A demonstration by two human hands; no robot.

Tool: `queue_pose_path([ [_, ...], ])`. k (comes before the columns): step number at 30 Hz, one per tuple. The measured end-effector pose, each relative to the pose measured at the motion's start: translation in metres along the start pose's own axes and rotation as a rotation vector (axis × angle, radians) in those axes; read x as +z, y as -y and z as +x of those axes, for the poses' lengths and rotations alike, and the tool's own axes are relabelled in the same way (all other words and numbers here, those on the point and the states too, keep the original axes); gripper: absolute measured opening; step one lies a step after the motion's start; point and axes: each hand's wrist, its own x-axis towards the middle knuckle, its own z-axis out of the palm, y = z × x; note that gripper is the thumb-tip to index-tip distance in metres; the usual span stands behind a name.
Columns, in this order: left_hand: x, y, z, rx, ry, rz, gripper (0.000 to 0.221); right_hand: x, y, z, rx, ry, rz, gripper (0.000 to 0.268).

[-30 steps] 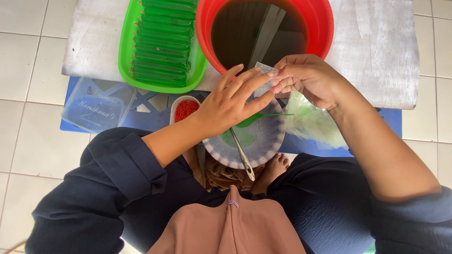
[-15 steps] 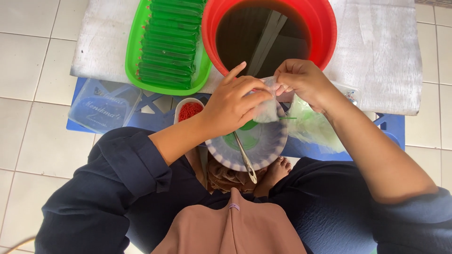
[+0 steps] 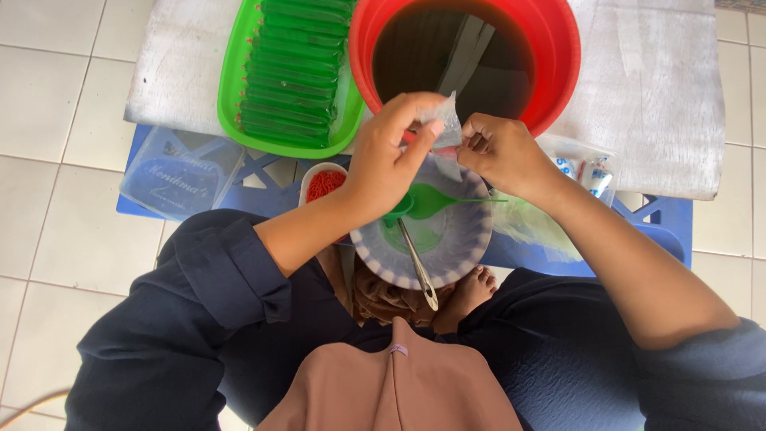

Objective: Filling plastic tubes with liquid using a ladle and funnel and tying them to seal.

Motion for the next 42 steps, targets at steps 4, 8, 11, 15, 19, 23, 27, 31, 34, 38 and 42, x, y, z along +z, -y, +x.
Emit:
queue_pose_path([
  [4, -0.010, -0.002, 0.010, -0.144, 0.001, 0.030, 0.017, 0.013, 0.008, 0.001, -0.040, 0.065, -0.003, 0.007],
  [8, -0.020, 0.009, 0.018, -0.070, -0.047, 0.191, 0.020, 0.020, 0.019, 0.004, 0.230, 0.292, -0.208, 0.036],
  [11, -0.023, 0.016, 0.021, -0.113, -0.104, 0.166, 0.016, 0.055, -0.034, 0.010, 0.165, 0.329, -0.466, 0.028],
  [15, -0.021, 0.015, 0.019, -0.140, -0.117, 0.119, 0.010, 0.112, -0.027, 0.000, -0.088, 0.288, -0.421, 0.029],
  [19, -0.010, 0.018, 0.013, -0.249, -0.116, 0.113, 0.009, 0.188, -0.038, 0.001, -0.373, 0.212, -0.660, 0.025],
  [23, -0.003, 0.012, 0.013, -0.375, -0.102, 0.134, 0.010, 0.209, -0.045, 0.005, -0.572, 0.022, -0.878, 0.013],
  [27, -0.007, 0.011, 0.018, -0.428, -0.103, 0.114, 0.012, 0.210, -0.045, 0.011, -0.687, -0.053, -0.964, 0.016],
  [31, -0.012, 0.014, 0.023, -0.476, -0.097, 0.111, 0.013, 0.209, -0.045, 0.014, -0.827, -0.150, -1.101, 0.024],
  [34, -0.018, 0.019, 0.029, -0.516, -0.116, 0.107, 0.015, 0.195, -0.051, 0.011, -0.904, -0.178, -1.108, 0.022],
  [38, -0.027, 0.024, 0.039, -0.537, -0.169, 0.152, 0.016, 0.142, -0.058, 0.009, -0.867, -0.087, -0.885, 0.004],
  [42, -0.040, 0.026, 0.046, -0.559, -0.189, 0.178, 0.015, 0.054, -0.009, 0.005, -0.834, -0.225, -0.890, 0.009],
])
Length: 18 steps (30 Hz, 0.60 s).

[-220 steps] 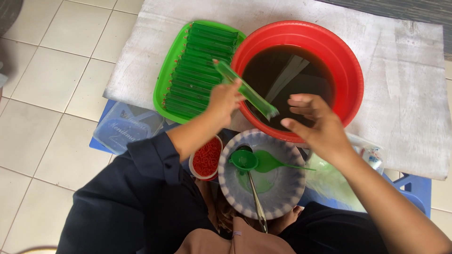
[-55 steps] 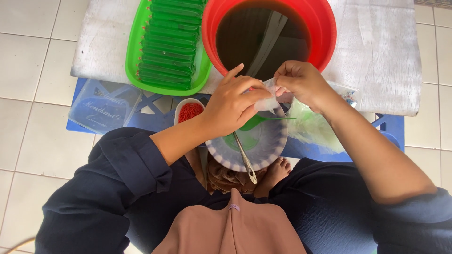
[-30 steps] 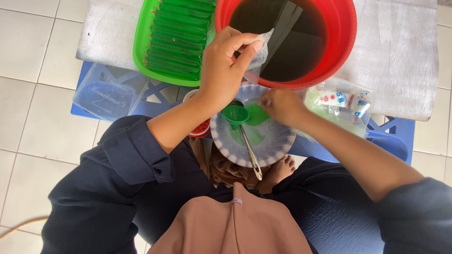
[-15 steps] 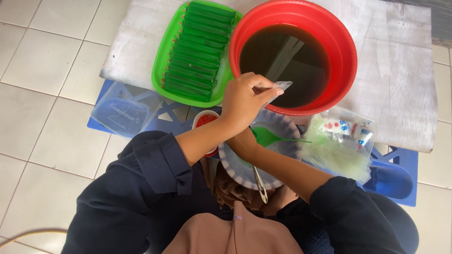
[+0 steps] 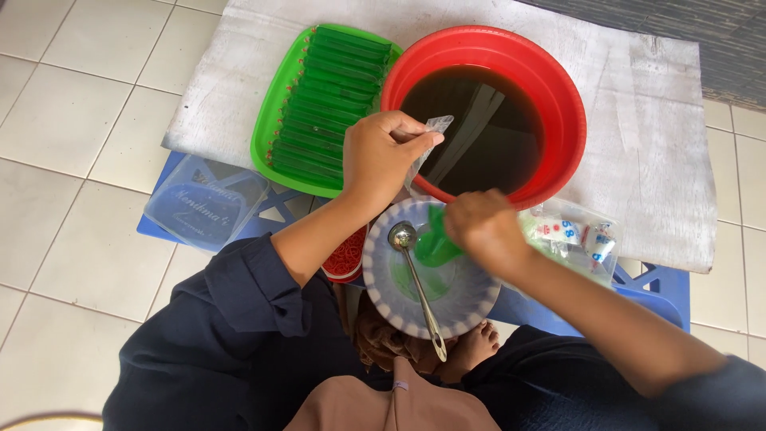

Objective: Filling plastic tubes with liquid using a ladle and funnel and tying them to seal.

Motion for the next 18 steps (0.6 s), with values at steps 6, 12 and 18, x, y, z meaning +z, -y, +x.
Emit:
queue_pose_path([
  [6, 0.007, 0.002, -0.007, -0.068, 0.100, 0.088, 0.016, -0.085, -0.052, 0.011, 0.315, -0.157, -0.101, 0.007],
  [12, 0.014, -0.008, -0.018, -0.090, 0.355, 0.178, 0.018, -0.119, -0.057, 0.016, 0.301, -0.376, -0.064, 0.012],
  [18, 0.024, -0.004, -0.022, -0.211, 0.499, 0.091, 0.018, -0.119, -0.054, 0.018, 0.285, -0.417, 0.001, 0.011],
])
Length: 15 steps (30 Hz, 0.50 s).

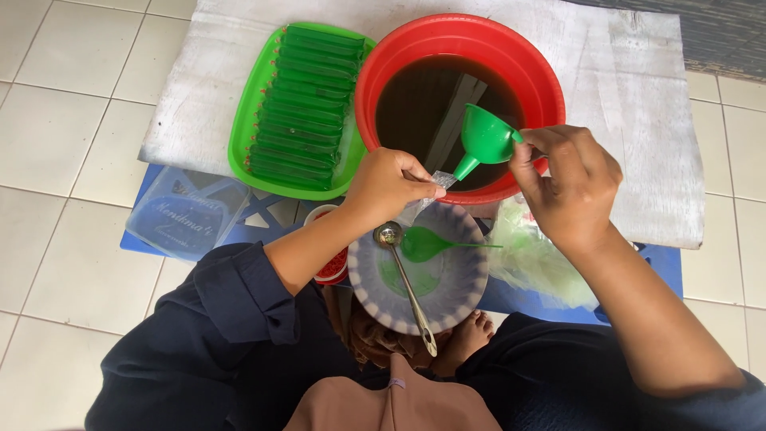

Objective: Filling plastic tubes with liquid using a ladle and funnel and tying them to seal.

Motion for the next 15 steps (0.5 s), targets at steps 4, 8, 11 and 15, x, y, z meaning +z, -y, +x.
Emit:
queue_pose_path([
  [4, 0.0035, 0.0072, 0.0031, 0.145, -0.017, -0.027, 0.019, 0.0065, -0.0005, -0.0006, 0.009, -0.059, 0.056, 0.012],
  [8, 0.0044, 0.0079, 0.0021, 0.186, -0.009, 0.010, 0.016, 0.0064, 0.0027, 0.0019, 0.029, -0.036, 0.069, 0.013],
  [11, 0.0016, 0.0017, -0.0012, 0.211, -0.021, 0.107, 0.013, 0.0076, 0.0016, 0.0025, 0.051, -0.025, 0.094, 0.012],
  [15, 0.0018, 0.0043, -0.0002, 0.293, -0.043, 0.162, 0.011, 0.0087, 0.0048, 0.0042, 0.066, -0.012, 0.094, 0.012],
])
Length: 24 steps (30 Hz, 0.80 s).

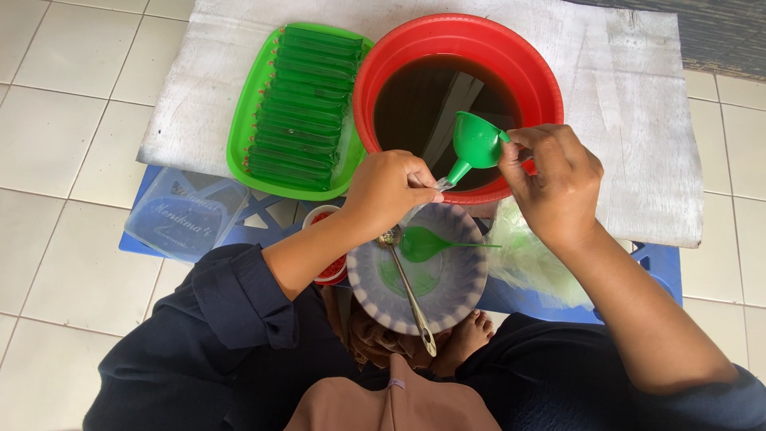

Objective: Filling plastic tubes with liquid using a ladle and funnel and tying them to seal.

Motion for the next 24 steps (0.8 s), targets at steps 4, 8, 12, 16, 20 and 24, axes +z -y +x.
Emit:
queue_pose_path([
  [4, -0.001, -0.001, -0.002, -0.027, 0.030, -0.056, 0.016, 0.002, 0.003, 0.000, -0.087, -0.017, -0.060, 0.011],
  [8, -0.005, 0.000, -0.003, -0.083, 0.050, -0.178, 0.030, 0.002, 0.007, 0.002, -0.241, -0.047, -0.199, 0.015],
  [12, 0.010, 0.014, 0.002, -0.089, 0.024, -0.377, 0.030, -0.001, 0.019, 0.010, -0.335, -0.086, -0.241, 0.012],
  [16, 0.019, 0.022, 0.004, 0.000, -0.035, -0.689, 0.032, -0.004, 0.024, 0.013, -0.428, -0.147, -0.209, 0.012],
  [20, 0.018, 0.019, 0.001, 0.038, -0.015, -0.757, 0.034, -0.005, 0.016, 0.010, -0.449, -0.168, -0.206, 0.010],
  [24, 0.012, -0.001, -0.010, 0.125, -0.151, -0.414, 0.042, -0.008, 0.026, 0.014, -0.491, -0.155, -0.219, 0.012],
])
